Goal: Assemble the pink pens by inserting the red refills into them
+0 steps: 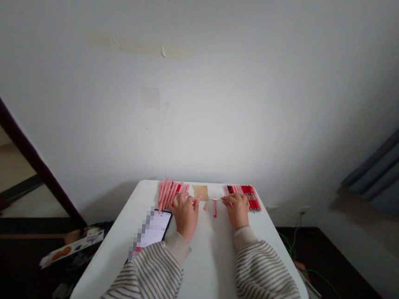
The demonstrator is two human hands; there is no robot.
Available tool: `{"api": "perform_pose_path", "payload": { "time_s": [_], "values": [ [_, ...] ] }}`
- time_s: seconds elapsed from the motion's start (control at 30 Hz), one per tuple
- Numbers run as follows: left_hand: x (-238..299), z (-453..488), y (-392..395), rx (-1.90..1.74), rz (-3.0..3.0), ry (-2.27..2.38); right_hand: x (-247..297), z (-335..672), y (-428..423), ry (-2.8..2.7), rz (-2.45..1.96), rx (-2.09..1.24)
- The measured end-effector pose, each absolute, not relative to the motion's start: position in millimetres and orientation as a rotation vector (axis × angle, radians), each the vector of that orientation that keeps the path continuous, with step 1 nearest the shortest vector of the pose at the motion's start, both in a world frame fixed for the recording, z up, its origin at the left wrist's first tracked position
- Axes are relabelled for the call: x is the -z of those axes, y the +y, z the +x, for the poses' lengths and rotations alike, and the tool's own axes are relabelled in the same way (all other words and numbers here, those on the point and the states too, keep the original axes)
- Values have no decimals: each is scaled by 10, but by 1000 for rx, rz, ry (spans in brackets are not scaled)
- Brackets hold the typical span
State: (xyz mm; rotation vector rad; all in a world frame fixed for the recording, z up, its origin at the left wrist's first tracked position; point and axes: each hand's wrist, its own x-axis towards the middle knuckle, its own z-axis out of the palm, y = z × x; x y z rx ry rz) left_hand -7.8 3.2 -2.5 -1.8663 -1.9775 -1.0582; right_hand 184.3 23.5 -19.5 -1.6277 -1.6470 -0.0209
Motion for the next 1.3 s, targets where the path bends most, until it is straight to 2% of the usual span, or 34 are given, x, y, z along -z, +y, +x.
{"api": "perform_pose_path", "payload": {
  "time_s": [0.5, 1.3],
  "values": [
    [19, -64, 11, 714, -1752, -2090, 184, 1811, 224, -1651, -1639, 50],
    [-15, -48, -29, 819, -1863, -2054, 184, 1809, 230, -1670, -1656, 6]
  ]
}}
